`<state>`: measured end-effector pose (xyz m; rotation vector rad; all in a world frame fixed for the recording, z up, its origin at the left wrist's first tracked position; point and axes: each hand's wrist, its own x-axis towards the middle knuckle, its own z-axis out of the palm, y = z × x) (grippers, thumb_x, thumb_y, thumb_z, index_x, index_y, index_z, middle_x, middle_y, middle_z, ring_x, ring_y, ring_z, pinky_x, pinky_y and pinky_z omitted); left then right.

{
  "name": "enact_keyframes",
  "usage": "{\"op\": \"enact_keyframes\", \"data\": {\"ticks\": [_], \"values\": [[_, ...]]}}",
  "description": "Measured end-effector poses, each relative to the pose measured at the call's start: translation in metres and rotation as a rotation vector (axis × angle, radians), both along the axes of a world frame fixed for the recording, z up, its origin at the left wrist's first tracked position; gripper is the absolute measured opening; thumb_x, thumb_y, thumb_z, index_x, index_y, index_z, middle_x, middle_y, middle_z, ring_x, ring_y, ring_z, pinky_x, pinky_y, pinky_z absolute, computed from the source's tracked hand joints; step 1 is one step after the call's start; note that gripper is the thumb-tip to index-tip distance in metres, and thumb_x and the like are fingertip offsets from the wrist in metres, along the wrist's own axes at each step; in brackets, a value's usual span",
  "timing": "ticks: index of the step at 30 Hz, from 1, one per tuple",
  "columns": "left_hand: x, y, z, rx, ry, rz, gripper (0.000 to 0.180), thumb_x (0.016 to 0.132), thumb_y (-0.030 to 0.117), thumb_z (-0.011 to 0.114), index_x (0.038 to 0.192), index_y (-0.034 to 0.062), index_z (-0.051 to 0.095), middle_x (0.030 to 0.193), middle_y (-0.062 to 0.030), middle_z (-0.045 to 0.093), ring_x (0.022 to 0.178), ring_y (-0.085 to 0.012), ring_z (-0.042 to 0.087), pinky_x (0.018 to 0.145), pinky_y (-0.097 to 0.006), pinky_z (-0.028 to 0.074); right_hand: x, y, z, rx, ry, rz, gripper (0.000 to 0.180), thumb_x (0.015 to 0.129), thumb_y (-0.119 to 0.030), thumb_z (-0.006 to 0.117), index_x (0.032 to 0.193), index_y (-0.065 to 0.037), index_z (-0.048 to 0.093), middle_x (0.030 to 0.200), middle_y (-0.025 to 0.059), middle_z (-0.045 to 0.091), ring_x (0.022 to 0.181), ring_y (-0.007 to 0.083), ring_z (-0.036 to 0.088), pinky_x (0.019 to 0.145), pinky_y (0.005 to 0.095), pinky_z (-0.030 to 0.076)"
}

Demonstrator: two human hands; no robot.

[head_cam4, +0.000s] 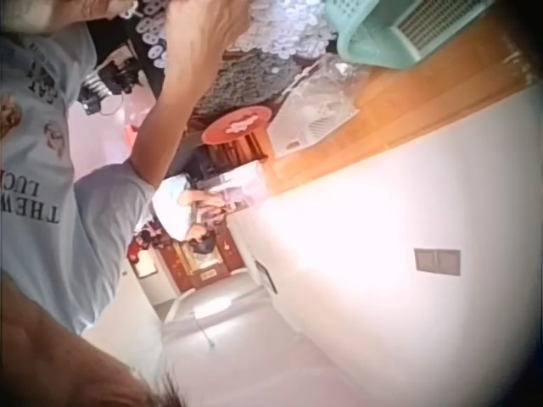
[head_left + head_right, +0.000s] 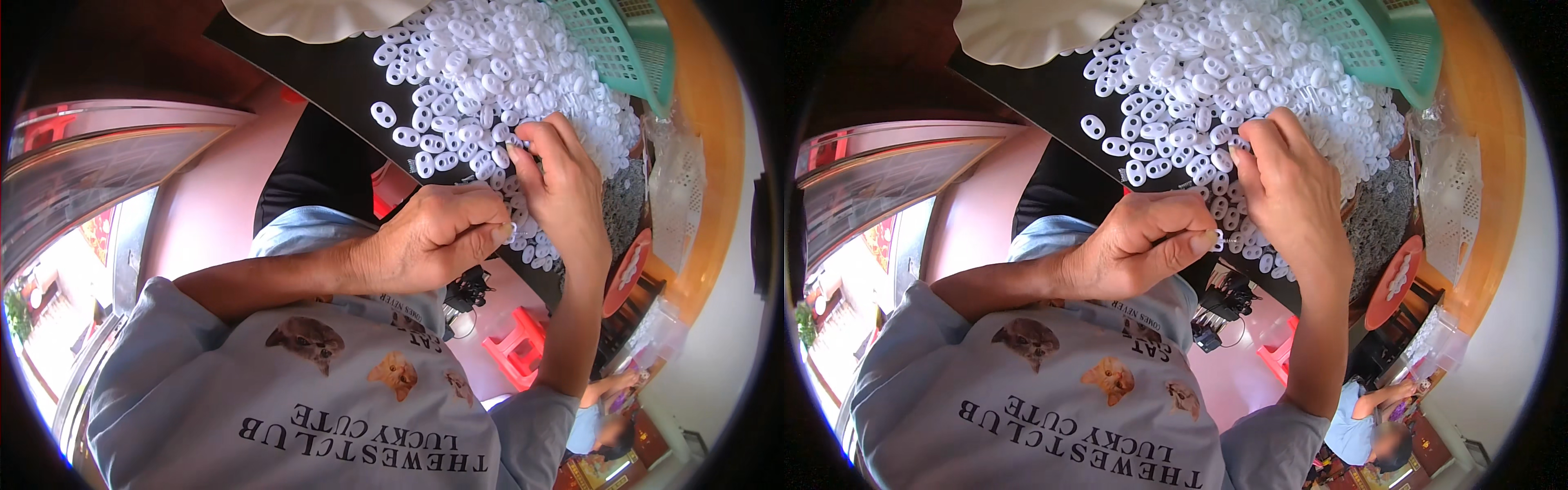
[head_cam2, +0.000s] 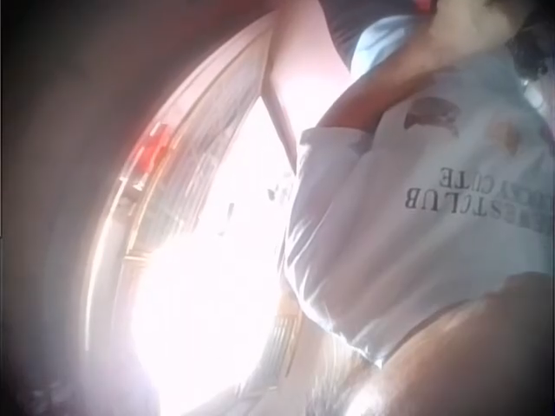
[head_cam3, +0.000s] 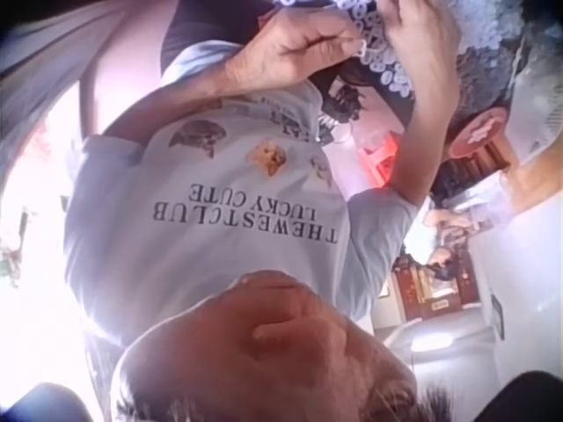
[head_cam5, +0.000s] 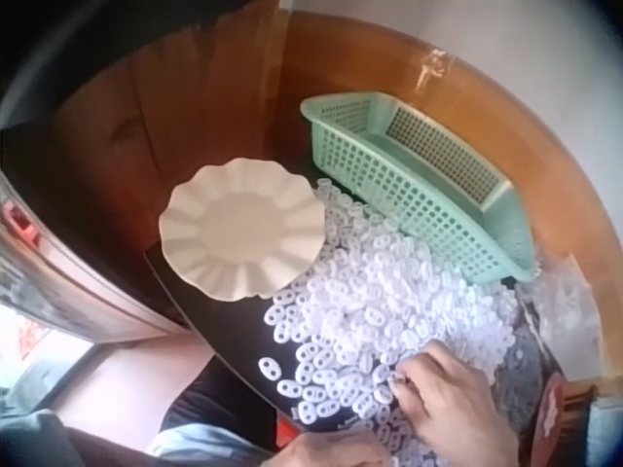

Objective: Assembling small white plastic clips with tiny metal rings by hand.

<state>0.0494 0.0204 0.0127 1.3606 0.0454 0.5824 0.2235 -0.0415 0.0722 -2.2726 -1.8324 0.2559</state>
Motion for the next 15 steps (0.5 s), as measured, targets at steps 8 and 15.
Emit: {"op": "enact_keyframes", "data": {"ticks": [8, 15], "values": [[-0.004, -0.003, -0.003, -0.075, 0.002, -0.025, 0.012, 0.097, 0.006, 0.053, 0.088, -0.0019, 0.055, 0.076, -0.0047, 0.051, 0.067, -0.0158, 0.049, 0.061, -0.029, 0.041, 0.004, 0.002, 0.003, -0.057, 0.014, 0.009, 0.015, 0.084, -0.009, 0.062, 0.093, -0.004, 0.051, 0.092, 0.012, 0.055, 0.08, 0.0365, 0.058, 0.067, 0.0452, 0.046], [-0.005, -0.008, -0.003, -0.093, -0.061, -0.056, 0.012, 0.097, 0.007, 0.053, 0.09, -0.0022, 0.056, 0.078, -0.0047, 0.053, 0.069, -0.0141, 0.049, 0.062, -0.027, 0.041, 0.001, -0.008, -0.003, 0.06, 0.274, -0.169, 0.014, 0.087, -0.006, 0.062, 0.099, -0.003, 0.055, 0.088, 0.0083, 0.058, 0.075, 0.0247, 0.059, 0.066, 0.0344, 0.047]]}}
